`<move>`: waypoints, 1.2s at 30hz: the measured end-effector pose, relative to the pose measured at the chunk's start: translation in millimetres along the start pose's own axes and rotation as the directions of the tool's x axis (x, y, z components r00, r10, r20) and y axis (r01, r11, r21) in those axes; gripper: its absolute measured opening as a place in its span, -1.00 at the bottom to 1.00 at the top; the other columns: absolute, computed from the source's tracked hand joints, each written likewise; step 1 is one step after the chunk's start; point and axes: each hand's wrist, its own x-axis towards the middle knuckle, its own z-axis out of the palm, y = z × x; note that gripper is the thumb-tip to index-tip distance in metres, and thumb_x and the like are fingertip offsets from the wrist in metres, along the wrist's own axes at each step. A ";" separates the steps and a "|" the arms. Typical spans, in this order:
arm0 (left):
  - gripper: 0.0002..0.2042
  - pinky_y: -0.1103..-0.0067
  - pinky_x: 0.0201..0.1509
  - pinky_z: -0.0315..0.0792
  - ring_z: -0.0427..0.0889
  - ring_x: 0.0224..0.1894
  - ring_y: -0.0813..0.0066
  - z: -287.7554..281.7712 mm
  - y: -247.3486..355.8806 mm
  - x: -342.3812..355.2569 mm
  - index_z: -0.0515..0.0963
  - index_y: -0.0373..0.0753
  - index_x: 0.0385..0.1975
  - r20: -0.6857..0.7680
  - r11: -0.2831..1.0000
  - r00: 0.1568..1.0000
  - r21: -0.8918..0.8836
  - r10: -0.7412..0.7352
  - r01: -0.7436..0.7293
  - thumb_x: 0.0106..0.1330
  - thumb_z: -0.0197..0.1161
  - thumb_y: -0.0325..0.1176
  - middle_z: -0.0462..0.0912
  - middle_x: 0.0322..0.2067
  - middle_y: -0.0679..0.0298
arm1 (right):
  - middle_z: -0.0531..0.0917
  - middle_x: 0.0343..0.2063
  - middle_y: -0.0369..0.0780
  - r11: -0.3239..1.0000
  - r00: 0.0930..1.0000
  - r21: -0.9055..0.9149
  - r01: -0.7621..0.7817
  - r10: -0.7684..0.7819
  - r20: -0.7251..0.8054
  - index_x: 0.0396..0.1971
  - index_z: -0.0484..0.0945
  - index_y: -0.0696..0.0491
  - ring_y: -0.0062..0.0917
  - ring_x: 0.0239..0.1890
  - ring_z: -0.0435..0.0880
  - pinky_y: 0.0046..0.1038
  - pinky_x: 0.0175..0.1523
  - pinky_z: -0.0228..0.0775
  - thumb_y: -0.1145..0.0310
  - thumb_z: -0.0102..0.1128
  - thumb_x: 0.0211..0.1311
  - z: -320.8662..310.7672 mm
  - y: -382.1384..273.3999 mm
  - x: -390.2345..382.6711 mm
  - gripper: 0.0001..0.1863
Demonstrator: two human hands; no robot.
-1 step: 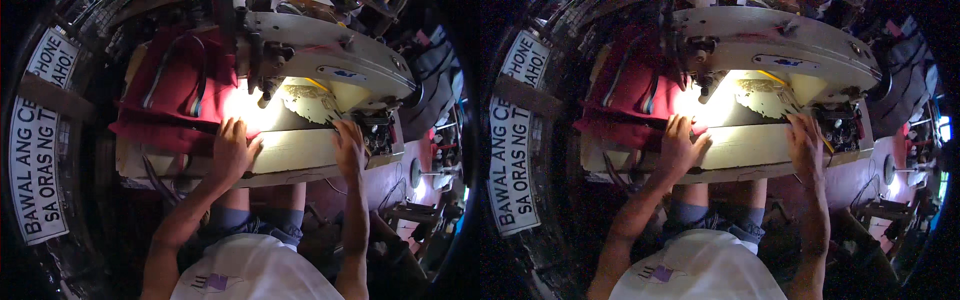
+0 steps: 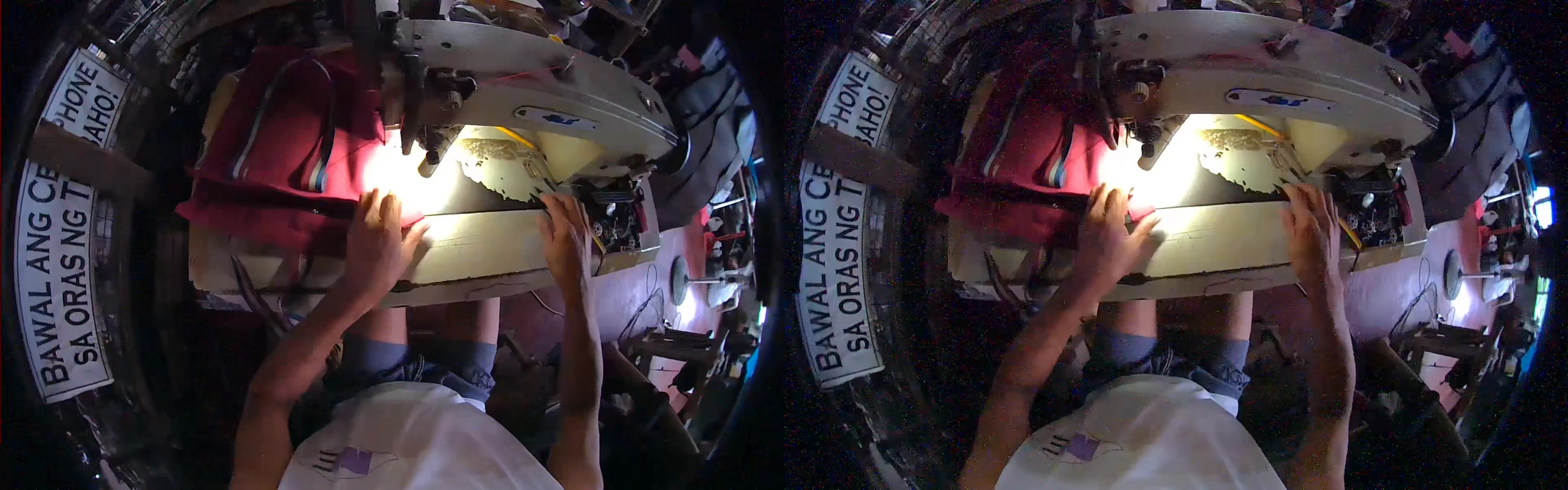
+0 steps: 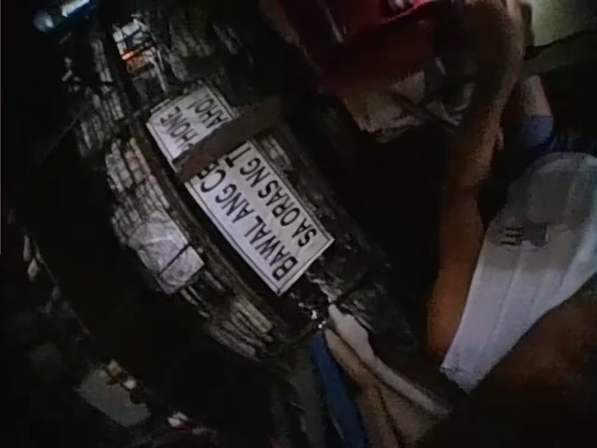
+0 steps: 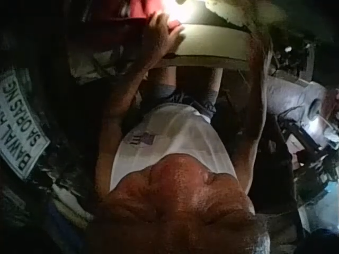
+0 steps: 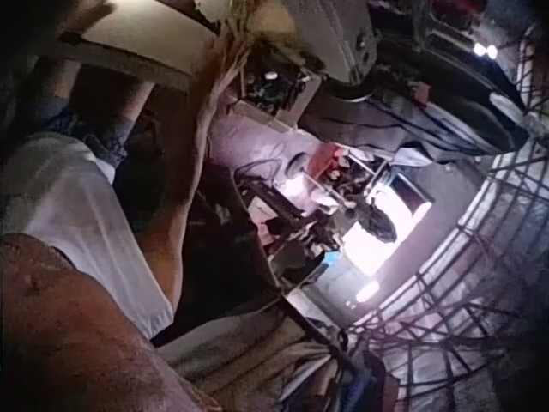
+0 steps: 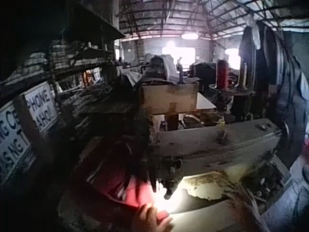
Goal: Sewing a black zipper onto maroon fabric using an industrial sewing machine.
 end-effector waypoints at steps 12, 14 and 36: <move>-0.88 0.32 -0.09 0.55 0.63 -0.22 0.08 -20.6 -31.4 53.5 0.58 -0.31 -0.32 0.280 0.875 0.849 0.058 0.448 -0.481 0.22 0.18 -0.43 0.58 -0.38 0.02 | 0.59 -0.28 -0.11 0.960 0.995 0.276 0.044 -0.017 -0.098 -0.09 0.55 0.11 -0.24 -0.25 0.62 -0.31 -0.18 0.50 0.59 0.12 0.26 6.7 -52.3 8.1 -0.77; -0.87 0.33 -0.09 0.56 0.64 -0.24 0.10 -15.0 -36.4 52.0 0.59 -0.31 -0.32 0.291 0.867 0.841 0.066 0.457 -0.494 0.20 0.22 -0.42 0.59 -0.42 0.03 | 0.58 -0.28 -0.12 0.871 0.998 0.489 -0.038 0.010 0.060 -0.05 0.52 0.09 -0.30 -0.25 0.63 -0.31 -0.17 0.50 0.52 0.14 0.29 6.0 -81.4 8.3 -0.76; -0.76 0.35 0.08 0.47 0.62 -0.04 0.08 -18.3 -53.2 69.5 0.56 -0.35 -0.12 0.332 0.871 0.806 -0.230 0.489 -0.434 0.37 0.09 -0.33 0.64 -0.11 0.00 | 0.68 -0.27 -0.18 0.219 0.901 0.887 -0.406 0.260 0.348 -0.03 0.47 0.24 -0.60 -0.24 0.66 -0.62 -0.26 0.46 0.55 0.33 0.16 69.4 -133.2 35.4 -0.63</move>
